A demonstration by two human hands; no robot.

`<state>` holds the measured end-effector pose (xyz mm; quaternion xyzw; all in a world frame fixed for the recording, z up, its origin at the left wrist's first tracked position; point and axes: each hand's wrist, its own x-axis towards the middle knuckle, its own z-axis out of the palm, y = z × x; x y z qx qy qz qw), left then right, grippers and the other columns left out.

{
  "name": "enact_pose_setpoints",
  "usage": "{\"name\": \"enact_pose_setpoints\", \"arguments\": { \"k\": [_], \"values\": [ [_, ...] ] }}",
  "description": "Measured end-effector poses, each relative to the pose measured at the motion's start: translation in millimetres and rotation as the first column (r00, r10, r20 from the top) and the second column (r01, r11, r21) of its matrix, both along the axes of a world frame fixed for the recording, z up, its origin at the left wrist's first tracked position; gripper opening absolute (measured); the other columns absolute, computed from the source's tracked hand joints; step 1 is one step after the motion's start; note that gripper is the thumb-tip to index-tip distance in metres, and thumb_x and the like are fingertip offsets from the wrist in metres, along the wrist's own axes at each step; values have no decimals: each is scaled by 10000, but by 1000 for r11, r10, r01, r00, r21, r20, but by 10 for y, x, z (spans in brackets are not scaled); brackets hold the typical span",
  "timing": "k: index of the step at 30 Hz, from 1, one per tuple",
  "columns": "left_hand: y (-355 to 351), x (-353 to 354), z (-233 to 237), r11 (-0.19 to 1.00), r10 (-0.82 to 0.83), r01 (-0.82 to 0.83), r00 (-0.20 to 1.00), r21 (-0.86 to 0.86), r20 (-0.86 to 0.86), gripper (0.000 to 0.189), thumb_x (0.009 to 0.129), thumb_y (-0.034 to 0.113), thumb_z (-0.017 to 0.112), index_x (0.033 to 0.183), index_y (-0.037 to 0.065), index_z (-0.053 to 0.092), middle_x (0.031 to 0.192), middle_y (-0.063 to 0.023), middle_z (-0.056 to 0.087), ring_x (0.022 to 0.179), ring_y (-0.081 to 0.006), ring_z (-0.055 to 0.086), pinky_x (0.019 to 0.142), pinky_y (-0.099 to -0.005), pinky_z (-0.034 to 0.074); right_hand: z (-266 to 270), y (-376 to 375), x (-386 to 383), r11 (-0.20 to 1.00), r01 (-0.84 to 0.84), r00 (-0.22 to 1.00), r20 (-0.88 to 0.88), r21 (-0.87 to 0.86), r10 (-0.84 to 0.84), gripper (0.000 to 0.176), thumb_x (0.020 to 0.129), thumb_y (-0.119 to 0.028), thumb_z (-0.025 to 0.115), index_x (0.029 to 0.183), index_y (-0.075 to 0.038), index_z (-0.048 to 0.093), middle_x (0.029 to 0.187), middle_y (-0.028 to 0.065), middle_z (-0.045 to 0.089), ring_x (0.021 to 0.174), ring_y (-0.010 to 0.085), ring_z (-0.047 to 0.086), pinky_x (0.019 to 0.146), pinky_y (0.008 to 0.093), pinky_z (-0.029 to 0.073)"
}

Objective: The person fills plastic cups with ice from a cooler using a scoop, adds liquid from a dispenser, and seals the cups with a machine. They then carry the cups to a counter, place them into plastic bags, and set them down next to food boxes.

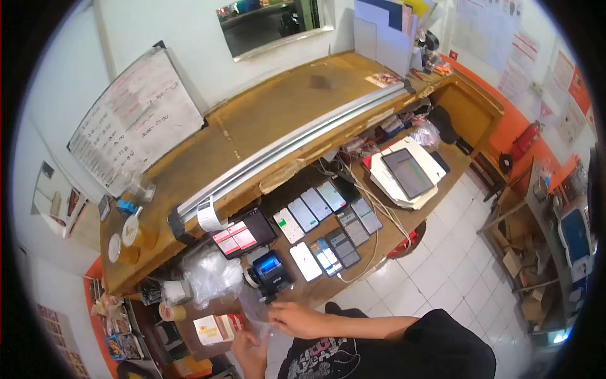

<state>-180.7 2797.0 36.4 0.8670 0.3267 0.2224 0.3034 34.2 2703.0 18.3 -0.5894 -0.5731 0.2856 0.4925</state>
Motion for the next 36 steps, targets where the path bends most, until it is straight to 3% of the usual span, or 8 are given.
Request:
{"name": "enact_pose_setpoints", "arguments": {
  "k": [6,9,14,17,19,22,31,36],
  "values": [
    [153,25,-62,817,388,-224,895,-531,220,238,919,-33,727,1059,35,547,965,-10,576,803,-89,579,714,-251,520,141,-46,-35,977,192,981,-51,90,-188,119,965,-64,641,1028,24,589,991,216,576,910,454,620,815,517,525],
    [74,66,-83,745,430,-198,873,-637,231,278,907,-81,722,1139,-7,586,1026,-69,679,893,-139,694,744,-268,589,191,42,-25,979,186,978,-114,79,-177,151,944,-62,624,1052,27,566,1015,230,581,964,482,612,861,552,517],
    [-41,125,-386,856,317,-186,926,-482,205,389,866,-102,723,1221,7,606,1129,-78,698,998,-150,694,845,-290,578,10,127,-210,991,111,991,-81,73,-105,181,891,-12,652,1043,-18,555,986,151,577,921,371,614,793,438,507],
    [-74,103,-646,663,487,-137,826,-736,284,452,846,-94,753,1261,16,611,1135,-75,704,1023,-160,694,875,-297,571,1,134,-141,997,1,992,-124,75,8,186,857,1,653,1012,-31,555,979,146,567,927,370,610,795,439,504],
    [-34,22,-785,443,491,112,800,-890,345,532,918,-31,738,1422,18,576,1297,-112,670,1108,-200,689,888,-312,580,19,104,-146,995,9,992,-128,97,3,184,856,-2,661,1005,-35,558,981,146,562,938,374,615,799,450,506],
    [-306,289,-390,301,720,-66,670,-951,181,505,850,-96,758,1323,-9,603,1202,-88,696,1056,-184,694,872,-306,583,22,79,-158,993,5,997,-78,115,4,192,859,-21,685,1014,-35,572,1013,150,571,967,387,631,821,470,521],
    [-107,-122,-744,591,404,-127,902,-797,155,421,917,-40,740,1316,11,615,1229,-94,691,1049,-180,685,891,-305,563,-185,43,-279,990,-113,991,65,-88,119,275,886,-109,725,1105,6,605,1135,200,631,1002,436,670,878,509,571],
    [-148,-16,-599,411,470,-73,871,-909,143,367,967,3,704,1321,26,609,1235,-66,681,1044,-151,672,870,-290,548,-261,103,-230,989,-144,987,-81,-31,141,255,894,-92,712,1089,27,600,1083,216,648,1035,450,671,884,504,569]
  ]
}}
